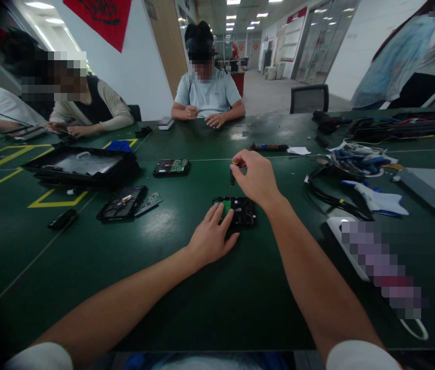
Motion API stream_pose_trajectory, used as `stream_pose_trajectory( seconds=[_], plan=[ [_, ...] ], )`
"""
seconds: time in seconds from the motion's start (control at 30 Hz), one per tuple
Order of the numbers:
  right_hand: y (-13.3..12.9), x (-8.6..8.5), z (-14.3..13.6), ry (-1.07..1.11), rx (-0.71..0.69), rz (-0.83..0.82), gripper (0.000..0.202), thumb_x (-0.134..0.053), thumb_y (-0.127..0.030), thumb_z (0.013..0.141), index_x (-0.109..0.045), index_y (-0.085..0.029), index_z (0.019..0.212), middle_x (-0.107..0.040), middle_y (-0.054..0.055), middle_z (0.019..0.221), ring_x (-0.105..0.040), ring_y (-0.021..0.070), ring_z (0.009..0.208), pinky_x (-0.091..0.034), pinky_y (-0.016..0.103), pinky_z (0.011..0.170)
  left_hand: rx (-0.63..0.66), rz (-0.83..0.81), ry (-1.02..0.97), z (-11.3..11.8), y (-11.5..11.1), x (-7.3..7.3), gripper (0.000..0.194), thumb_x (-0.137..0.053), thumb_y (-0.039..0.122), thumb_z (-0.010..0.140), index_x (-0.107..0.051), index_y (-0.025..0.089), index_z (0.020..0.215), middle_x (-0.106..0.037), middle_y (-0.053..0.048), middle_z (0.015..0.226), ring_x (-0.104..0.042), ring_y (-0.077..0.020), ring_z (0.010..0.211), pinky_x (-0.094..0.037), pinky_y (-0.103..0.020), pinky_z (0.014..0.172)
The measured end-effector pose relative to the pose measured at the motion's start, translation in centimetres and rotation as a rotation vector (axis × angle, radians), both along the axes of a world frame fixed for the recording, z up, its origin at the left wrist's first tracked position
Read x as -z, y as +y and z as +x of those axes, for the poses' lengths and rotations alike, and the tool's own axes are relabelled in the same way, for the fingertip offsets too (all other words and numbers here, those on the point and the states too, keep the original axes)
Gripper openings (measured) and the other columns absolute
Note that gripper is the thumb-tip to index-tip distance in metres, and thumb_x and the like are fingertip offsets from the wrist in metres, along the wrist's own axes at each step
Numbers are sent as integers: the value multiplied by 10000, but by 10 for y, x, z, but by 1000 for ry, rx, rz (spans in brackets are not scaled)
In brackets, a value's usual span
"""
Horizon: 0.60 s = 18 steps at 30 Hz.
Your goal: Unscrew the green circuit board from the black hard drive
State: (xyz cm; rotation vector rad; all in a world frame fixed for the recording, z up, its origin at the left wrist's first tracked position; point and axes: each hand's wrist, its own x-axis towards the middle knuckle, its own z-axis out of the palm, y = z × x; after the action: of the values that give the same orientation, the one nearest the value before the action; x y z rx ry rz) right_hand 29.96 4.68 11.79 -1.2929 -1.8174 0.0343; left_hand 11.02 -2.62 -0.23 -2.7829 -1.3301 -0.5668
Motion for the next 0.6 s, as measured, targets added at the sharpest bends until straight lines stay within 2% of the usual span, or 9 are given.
stream_pose_trajectory(
  seconds=[0.17, 0.4, 0.6],
  plan=[
    [1, 1, 2, -41, -2, 11, 117, -671, -228, 898, -705, -238, 1010, -754, 81, 1030, -707, 258, 939, -571, 444, 918, 5, 2, 0, 0, 0, 1, 694, -486, 556, 1021, -479, 118, 1560, -440, -247, 1631, -344, -439, 1565, -407, -593, 1222],
    [0, 1, 2, 6, 7, -18, 112, -681, -295, 932, -728, -232, 1012, -777, 72, 991, -733, 250, 893, -586, 429, 870, 7, 5, -10, 0, 1, 2, 706, -507, 550, 1015, -484, 98, 1556, -428, -260, 1631, -339, -442, 1568, -408, -585, 1227],
    [-1, -1, 3, -29, 2, -11, 121, -677, -242, 922, -742, -233, 1024, -781, 76, 1032, -740, 244, 908, -590, 430, 885, 4, 5, -14, 0, 0, 3, 695, -519, 541, 1013, -474, 120, 1564, -418, -249, 1646, -334, -435, 1572, -423, -592, 1216]
  ],
)
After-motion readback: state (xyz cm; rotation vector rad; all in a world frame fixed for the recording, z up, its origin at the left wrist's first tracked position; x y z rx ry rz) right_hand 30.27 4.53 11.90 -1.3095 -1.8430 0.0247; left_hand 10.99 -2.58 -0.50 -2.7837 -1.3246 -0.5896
